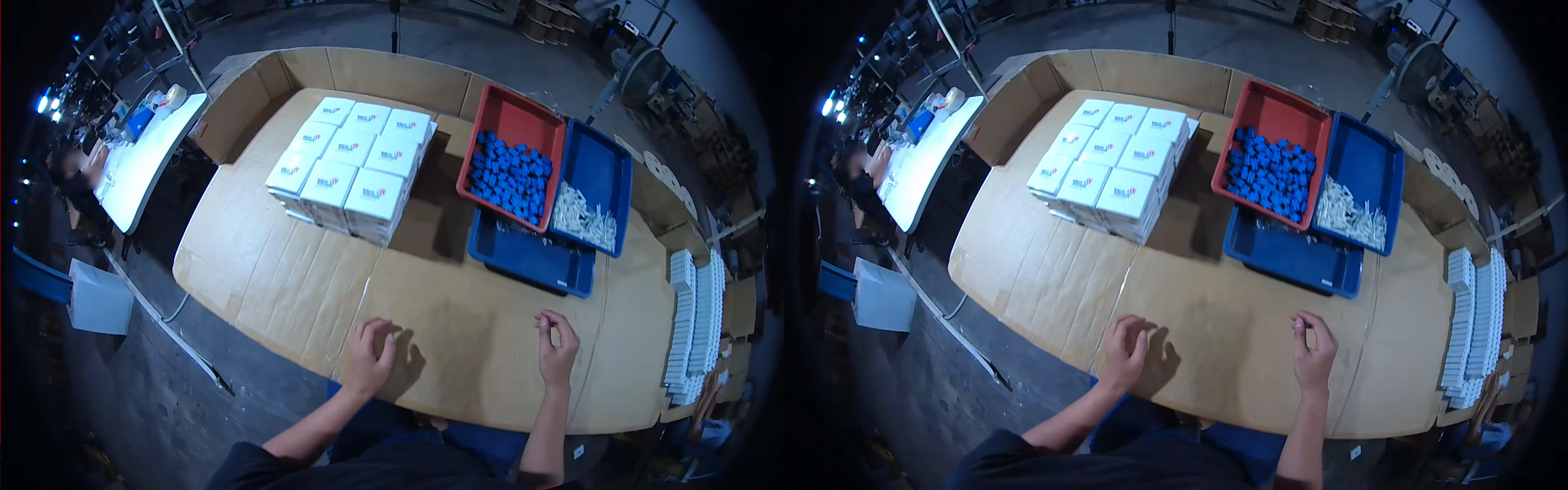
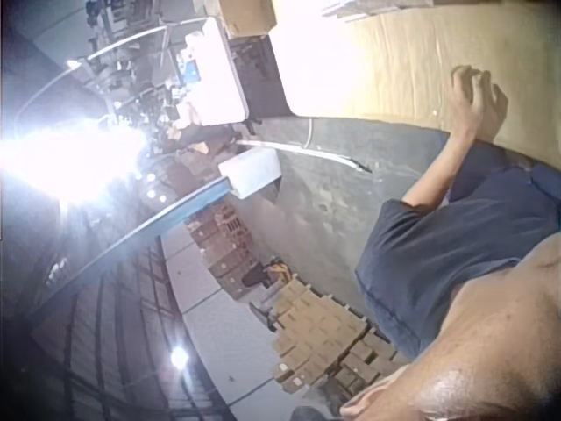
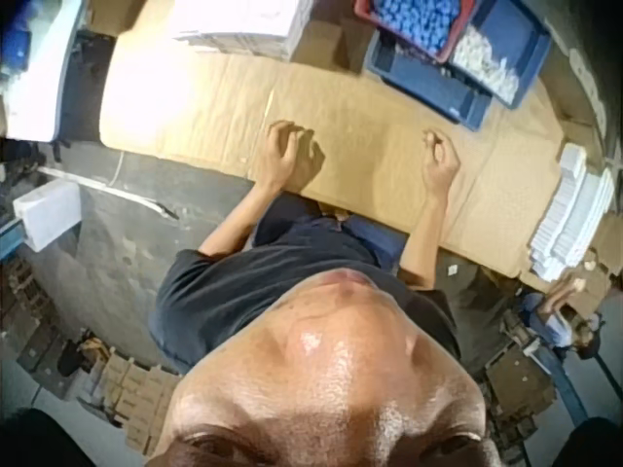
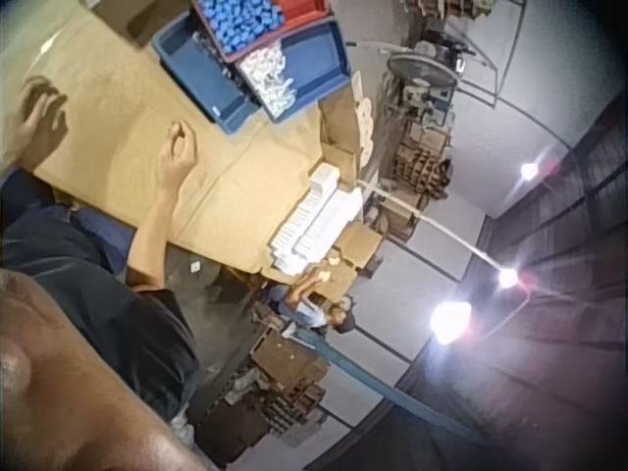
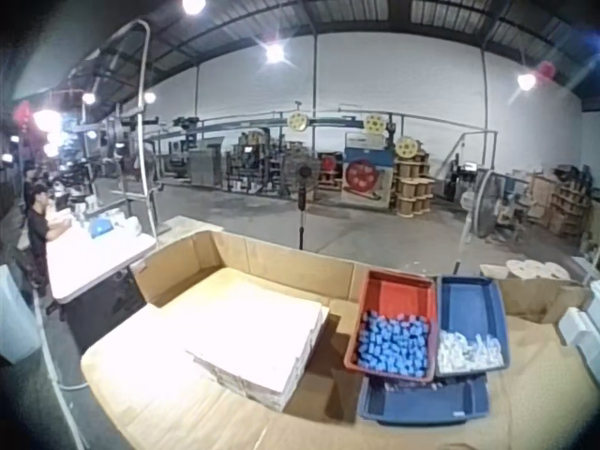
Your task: Assemble electronic components into a white plastic housing, including inserting internal parts and a blue connector.
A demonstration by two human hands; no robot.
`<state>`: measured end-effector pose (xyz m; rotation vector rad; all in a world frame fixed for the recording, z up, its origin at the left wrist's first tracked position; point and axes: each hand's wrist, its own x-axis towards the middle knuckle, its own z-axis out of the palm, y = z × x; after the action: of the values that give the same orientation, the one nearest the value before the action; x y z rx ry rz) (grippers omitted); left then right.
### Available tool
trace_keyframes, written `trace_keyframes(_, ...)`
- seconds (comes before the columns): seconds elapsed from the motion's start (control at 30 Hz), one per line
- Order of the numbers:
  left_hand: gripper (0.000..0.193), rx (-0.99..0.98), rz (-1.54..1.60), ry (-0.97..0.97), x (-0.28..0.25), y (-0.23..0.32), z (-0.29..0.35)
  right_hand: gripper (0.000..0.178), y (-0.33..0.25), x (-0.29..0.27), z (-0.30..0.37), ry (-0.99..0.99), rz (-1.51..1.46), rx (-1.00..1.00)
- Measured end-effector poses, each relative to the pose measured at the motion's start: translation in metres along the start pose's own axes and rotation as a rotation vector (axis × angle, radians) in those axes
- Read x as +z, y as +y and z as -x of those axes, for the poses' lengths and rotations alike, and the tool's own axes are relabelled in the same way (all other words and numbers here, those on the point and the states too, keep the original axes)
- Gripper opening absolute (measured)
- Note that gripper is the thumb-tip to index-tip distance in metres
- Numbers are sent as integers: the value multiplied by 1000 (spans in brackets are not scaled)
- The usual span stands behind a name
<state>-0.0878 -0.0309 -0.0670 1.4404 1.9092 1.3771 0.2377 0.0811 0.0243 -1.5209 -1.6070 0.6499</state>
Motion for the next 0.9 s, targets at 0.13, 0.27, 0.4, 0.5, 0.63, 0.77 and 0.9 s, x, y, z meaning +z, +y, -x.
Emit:
trace_keyframes(0.13, 31, 16, -162, -89, -2, 6, -9, 15, -37, 36, -99, -140, 51, -203)
trace_keyframes(0.27, 43, -90, -174, -52, 1, 2, -13, 20, -80, 70, -200, -255, 82, -410)
trace_keyframes(0.4, 52, -83, -266, -100, 4, 4, -19, 24, -114, 114, -301, -416, 89, -543)
trace_keyframes(0.5, 53, -72, -349, -139, 4, 2, -13, 30, -134, 159, -364, -599, 209, -566)
trace_keyframes(0.63, 54, -70, -378, -187, 11, -7, -10, 40, -134, 240, -427, -750, 406, -617)
trace_keyframes(0.77, 51, -72, -400, -208, 10, -1, -16, 54, -127, 313, -457, -856, 596, -573)
trace_keyframes(0.9, 49, -69, -417, -201, 7, 0, -18, 52, -114, 353, -474, -1078, 734, -553)
